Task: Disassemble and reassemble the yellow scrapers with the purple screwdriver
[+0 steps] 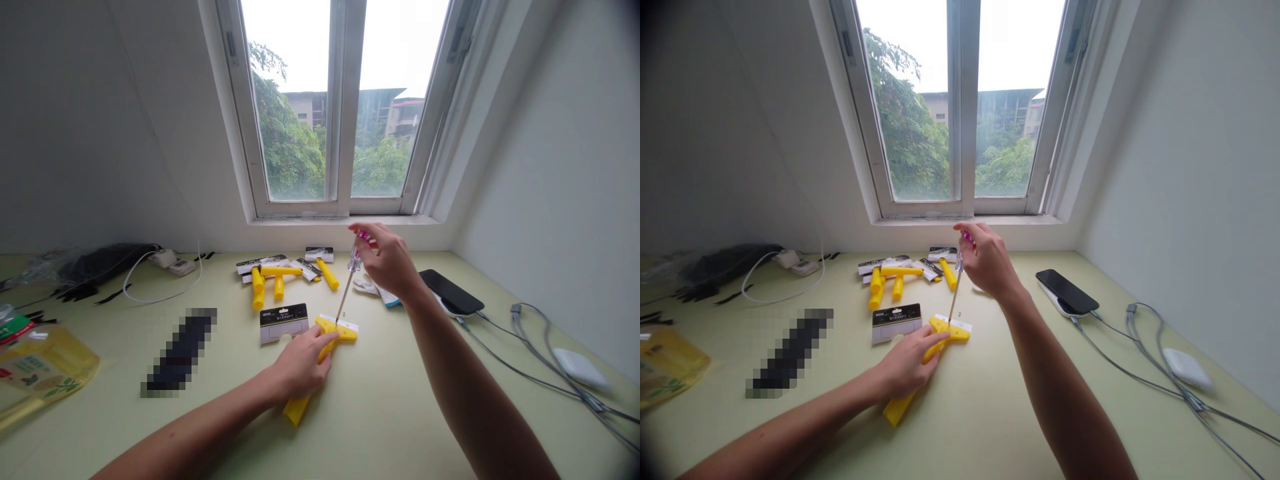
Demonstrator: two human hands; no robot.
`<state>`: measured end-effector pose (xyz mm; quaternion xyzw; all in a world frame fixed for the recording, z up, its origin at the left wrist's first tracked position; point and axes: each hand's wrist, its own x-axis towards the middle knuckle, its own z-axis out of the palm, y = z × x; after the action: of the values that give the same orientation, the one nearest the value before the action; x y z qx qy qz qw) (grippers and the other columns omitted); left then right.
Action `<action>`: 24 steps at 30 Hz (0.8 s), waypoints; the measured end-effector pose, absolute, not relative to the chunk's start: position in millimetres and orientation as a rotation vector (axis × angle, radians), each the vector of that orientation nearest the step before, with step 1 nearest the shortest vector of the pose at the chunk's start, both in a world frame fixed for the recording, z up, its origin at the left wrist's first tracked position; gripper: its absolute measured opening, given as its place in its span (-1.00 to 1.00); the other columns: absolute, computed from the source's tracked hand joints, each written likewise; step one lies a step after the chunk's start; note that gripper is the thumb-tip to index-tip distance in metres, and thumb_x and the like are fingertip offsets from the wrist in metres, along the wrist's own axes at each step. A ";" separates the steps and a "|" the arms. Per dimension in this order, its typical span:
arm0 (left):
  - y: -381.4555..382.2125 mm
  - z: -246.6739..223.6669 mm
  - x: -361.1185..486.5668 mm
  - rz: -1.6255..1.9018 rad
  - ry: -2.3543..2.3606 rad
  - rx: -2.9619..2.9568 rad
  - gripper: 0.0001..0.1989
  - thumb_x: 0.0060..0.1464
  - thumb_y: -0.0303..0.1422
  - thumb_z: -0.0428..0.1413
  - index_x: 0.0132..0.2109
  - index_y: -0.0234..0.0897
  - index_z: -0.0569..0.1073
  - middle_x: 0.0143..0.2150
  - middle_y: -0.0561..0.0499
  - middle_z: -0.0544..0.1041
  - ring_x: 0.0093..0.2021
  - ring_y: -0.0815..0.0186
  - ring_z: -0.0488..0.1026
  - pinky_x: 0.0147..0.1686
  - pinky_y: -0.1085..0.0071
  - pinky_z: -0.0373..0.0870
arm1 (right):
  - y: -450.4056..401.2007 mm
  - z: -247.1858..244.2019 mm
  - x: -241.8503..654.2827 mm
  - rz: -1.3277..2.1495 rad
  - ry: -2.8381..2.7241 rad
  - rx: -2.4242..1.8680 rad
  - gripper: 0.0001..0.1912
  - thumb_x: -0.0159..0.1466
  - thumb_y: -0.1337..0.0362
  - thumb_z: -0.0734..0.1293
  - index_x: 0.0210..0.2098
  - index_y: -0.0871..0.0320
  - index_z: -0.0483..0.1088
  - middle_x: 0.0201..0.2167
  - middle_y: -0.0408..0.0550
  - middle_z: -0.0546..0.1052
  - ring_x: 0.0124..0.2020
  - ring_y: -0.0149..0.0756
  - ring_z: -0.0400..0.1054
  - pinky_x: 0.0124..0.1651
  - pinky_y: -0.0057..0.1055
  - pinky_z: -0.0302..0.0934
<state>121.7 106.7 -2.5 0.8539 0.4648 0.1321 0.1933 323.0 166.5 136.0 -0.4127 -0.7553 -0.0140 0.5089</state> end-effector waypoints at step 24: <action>106.1 -1.6 124.0 0.386 1.321 2.378 -0.55 0.20 -0.30 -0.08 0.23 -0.01 0.28 -0.08 -0.02 0.38 -0.13 0.24 0.39 -0.09 0.35 0.33 | 174.1 133.9 333.5 -0.098 -1.713 -1.140 -0.72 0.27 0.33 0.19 -0.09 0.14 0.45 -0.22 0.01 0.52 -0.30 -0.26 0.40 -0.10 -0.29 0.26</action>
<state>124.0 106.1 -1.6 0.8488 0.4716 0.1377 0.1955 333.5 174.1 133.9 -0.4744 -0.7128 -0.0409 0.5150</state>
